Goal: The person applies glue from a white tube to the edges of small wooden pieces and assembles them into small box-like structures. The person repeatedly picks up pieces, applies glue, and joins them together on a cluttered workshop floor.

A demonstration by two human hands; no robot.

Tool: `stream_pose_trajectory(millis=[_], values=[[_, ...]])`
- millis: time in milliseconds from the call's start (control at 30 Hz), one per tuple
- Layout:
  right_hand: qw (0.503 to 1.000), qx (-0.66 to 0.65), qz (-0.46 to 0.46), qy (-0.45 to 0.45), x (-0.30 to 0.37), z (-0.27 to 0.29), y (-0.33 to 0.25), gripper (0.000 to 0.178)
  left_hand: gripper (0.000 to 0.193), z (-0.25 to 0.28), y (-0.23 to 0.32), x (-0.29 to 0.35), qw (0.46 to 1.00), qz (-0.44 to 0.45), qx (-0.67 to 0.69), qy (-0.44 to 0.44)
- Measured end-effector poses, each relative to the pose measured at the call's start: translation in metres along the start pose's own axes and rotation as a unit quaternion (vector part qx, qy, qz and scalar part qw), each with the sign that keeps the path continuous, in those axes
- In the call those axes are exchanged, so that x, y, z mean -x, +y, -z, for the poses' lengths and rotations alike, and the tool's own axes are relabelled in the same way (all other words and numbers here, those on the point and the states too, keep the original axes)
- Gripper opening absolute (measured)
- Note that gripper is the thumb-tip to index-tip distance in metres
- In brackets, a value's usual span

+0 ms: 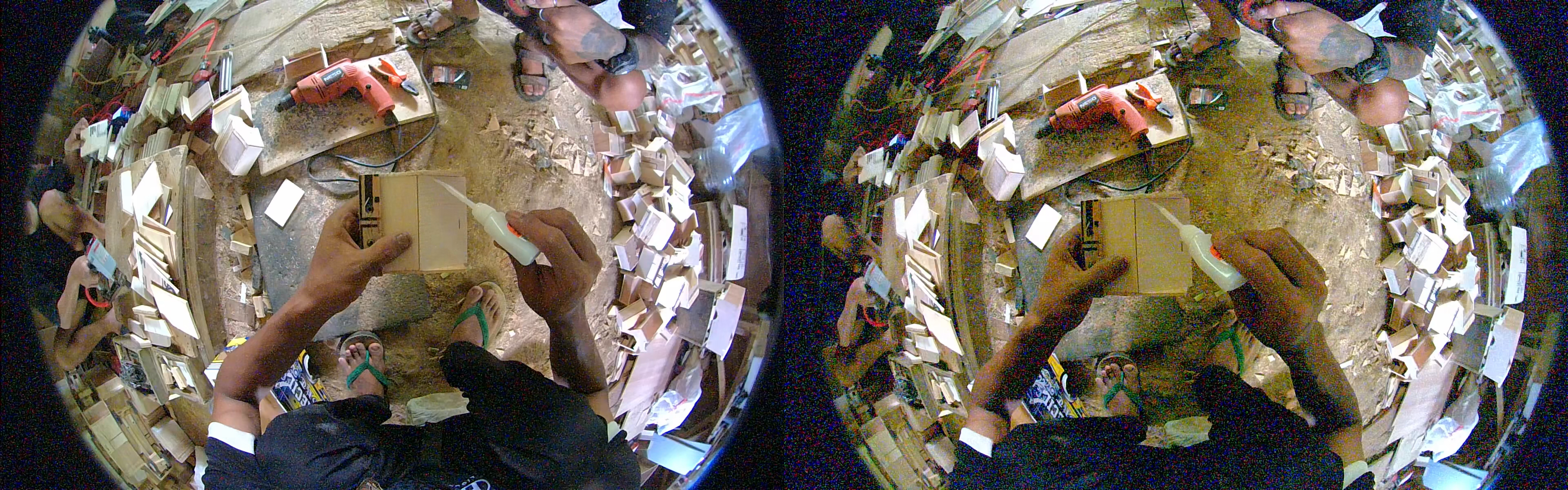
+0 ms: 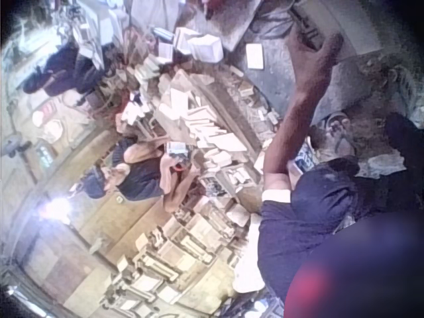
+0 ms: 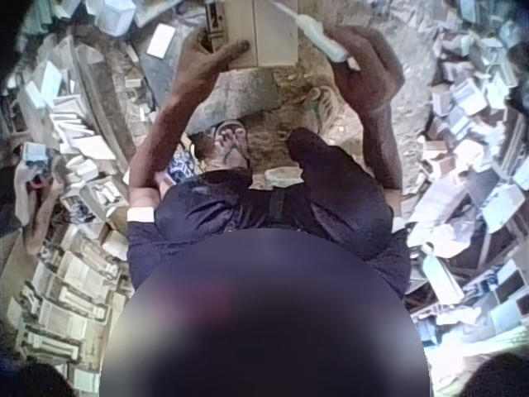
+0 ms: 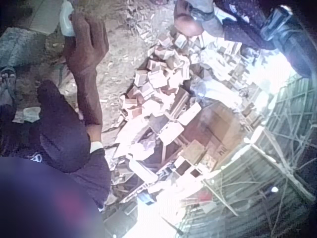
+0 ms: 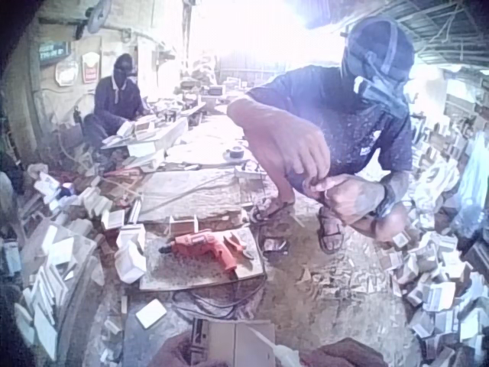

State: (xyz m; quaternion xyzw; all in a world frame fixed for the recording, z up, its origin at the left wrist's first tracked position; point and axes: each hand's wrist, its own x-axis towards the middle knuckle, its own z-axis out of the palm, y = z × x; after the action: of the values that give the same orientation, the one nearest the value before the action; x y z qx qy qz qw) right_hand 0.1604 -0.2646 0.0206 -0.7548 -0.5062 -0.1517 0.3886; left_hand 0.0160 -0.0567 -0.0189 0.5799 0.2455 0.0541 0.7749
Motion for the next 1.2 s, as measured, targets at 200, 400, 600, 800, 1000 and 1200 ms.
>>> stream_pose_trajectory(millis=[200, 400, 600, 800, 1000, 1200], values=[[1.000, 0.011, 0.001, -0.002, 0.001, 0.000, 0.001, 0.027, 0.049, 0.001, 0.001, 0.001, 1.000, 0.004, -0.011, -0.005], [1.000, 0.001, -0.004, 0.005, 0.001, 0.000, 0.000, 0.026, 0.048, 0.001, 0.002, 0.001, 1.000, 0.006, 0.009, -0.014], [0.998, -0.026, -0.057, 0.010, 0.005, 0.009, -0.003, 0.026, 0.045, 0.009, 0.001, -0.004, 0.998, -0.048, -0.032, 0.024], [0.987, -0.095, -0.106, -0.078, 0.010, 0.012, -0.006, 0.026, 0.043, 0.019, 0.001, -0.009, 0.994, -0.101, -0.015, 0.044], [0.981, -0.109, -0.111, -0.118, 0.010, 0.008, -0.008, 0.027, 0.043, 0.020, 0.005, -0.009, 0.992, -0.110, -0.045, 0.028], [0.979, -0.108, -0.106, -0.138, 0.010, 0.006, -0.004, 0.028, 0.043, 0.020, 0.005, -0.008, 0.993, -0.118, -0.020, 0.017]])
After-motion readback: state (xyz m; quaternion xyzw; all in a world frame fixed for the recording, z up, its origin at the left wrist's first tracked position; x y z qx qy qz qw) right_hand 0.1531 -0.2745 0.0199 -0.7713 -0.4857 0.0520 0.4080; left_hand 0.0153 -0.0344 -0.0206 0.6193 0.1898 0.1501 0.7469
